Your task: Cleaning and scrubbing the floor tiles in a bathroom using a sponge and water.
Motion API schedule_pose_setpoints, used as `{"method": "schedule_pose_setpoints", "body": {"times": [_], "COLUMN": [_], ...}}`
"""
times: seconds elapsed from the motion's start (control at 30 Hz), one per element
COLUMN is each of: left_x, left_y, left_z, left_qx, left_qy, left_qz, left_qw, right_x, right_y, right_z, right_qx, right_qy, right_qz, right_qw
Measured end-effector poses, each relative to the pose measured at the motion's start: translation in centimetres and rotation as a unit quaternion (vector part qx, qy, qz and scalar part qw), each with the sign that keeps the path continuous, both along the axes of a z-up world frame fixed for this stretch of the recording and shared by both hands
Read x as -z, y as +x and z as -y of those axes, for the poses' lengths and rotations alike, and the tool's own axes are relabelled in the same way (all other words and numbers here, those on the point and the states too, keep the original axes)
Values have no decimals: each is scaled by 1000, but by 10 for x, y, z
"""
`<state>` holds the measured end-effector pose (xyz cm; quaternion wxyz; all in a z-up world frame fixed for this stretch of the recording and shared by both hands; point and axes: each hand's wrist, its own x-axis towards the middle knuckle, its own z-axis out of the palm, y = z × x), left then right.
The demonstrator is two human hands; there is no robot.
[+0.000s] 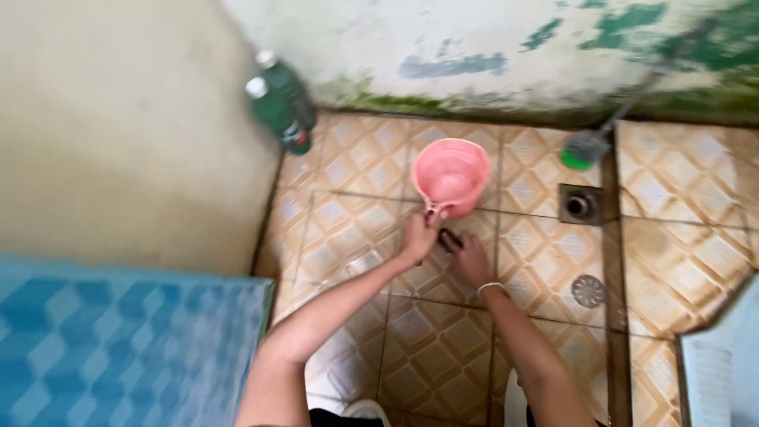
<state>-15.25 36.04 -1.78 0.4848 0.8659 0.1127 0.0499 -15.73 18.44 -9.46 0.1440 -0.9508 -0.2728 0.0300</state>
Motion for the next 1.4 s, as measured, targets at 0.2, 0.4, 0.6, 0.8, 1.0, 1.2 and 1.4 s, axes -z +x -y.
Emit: {"method": "schedule_pose_setpoints", "body": {"times": [0.2,0.4,0.6,0.8,1.0,1.2,1.4], "left_x": [19,23,23,2,13,-46,-63], "left_y": [-2,3,1,-13,-15,-45,-65], "left_z": [-123,-222,-242,-219,-204,-214,-237], "left_qx": [-115,-156,-130,-130,-99,-97,-143], "left_qy": [-265,-545,-553,-344,-5,-24,-3], "left_qz": [-74,-108,-81,-63,26,-46,-54], "left_qw": [954,817,819,928,995,994,988], "right_x": [-2,2,13,5,-12,45,-20], "right_y": [4,3,8,6,19,79,17], "right_z": [-3,-4,-2,-3,6,34,-114], "right_qx": [-17,-6,-18,-10,-16,266,-182], "right_qy": [93,80,78,79,19,57,206], "right_qz": [87,99,121,98,26,133,92], "right_qw": [992,992,989,992,999,953,957]}}
